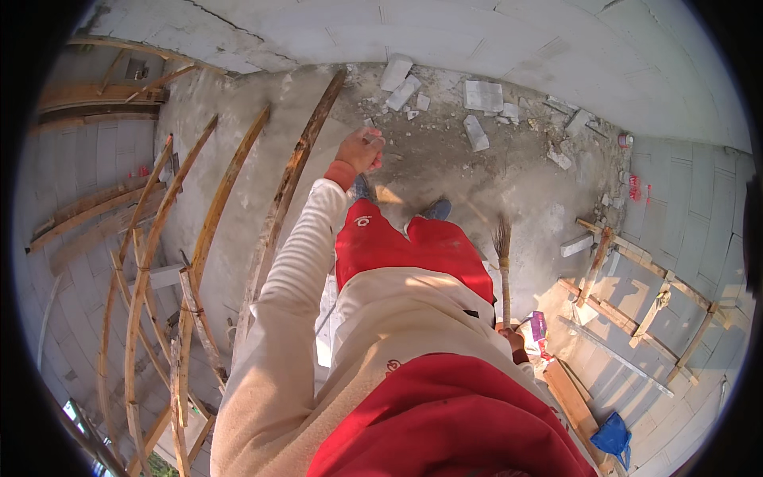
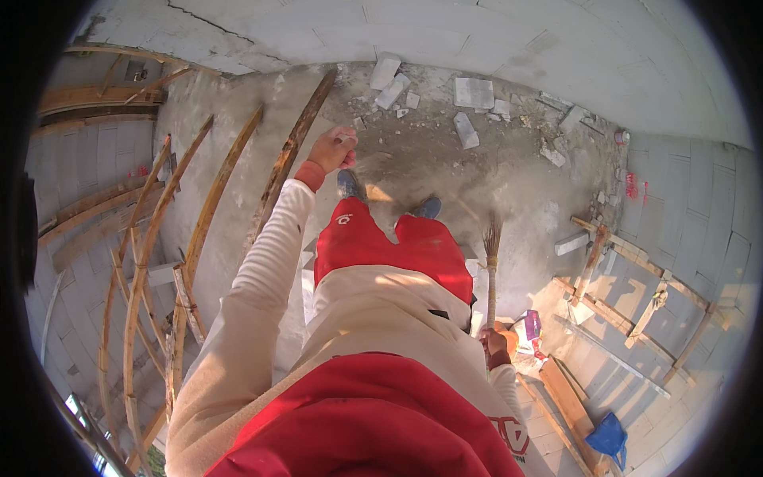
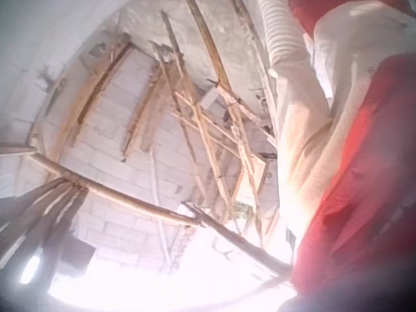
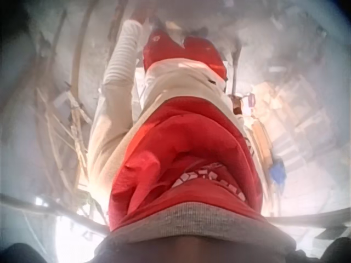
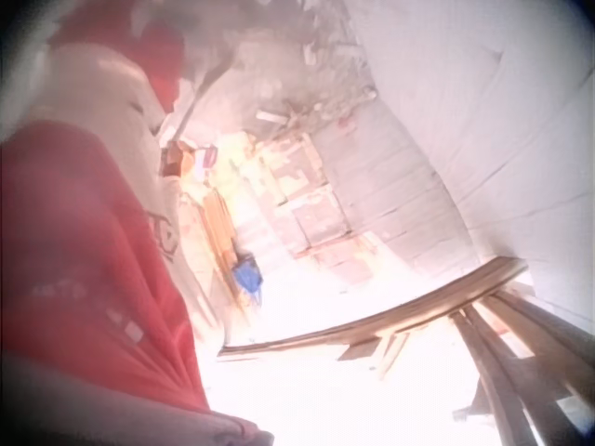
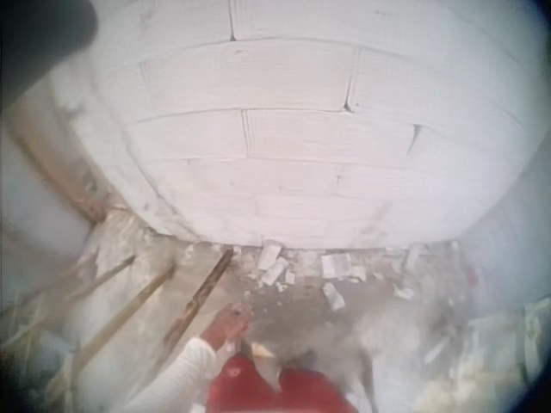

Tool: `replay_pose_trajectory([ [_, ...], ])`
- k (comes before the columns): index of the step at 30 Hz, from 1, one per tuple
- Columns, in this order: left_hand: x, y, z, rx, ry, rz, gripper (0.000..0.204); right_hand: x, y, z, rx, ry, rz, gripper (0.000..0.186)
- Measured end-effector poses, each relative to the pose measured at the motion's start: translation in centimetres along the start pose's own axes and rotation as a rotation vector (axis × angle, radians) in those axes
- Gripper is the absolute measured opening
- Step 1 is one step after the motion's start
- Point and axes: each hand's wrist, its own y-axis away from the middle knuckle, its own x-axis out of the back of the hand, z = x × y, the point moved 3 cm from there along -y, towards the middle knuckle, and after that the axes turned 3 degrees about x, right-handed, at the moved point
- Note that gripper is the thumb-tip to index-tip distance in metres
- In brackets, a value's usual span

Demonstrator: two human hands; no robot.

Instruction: The person shapes a block using a small axe, lifts the block to place it on top of a wall, and then sweeps the concrete floor with a broom.

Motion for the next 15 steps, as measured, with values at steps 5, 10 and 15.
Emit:
replay_pose_trajectory([
  [5,-1.6,0.2,2.6,-0.095,-0.033,-0.063,0.034,4.3,4.2,0.9,-0.213,-0.574,0.216,0.023],
  [10,1.5,7.4,-6.1,0.055,0.025,0.093,0.031,10.0,5.5,-7.3,-0.266,-0.845,0.204,0.012],
  [15,2.8,14.4,-21.8,0.396,0.052,0.181,0.027,11.4,5.5,-10.7,0.018,-0.906,0.363,0.016],
])
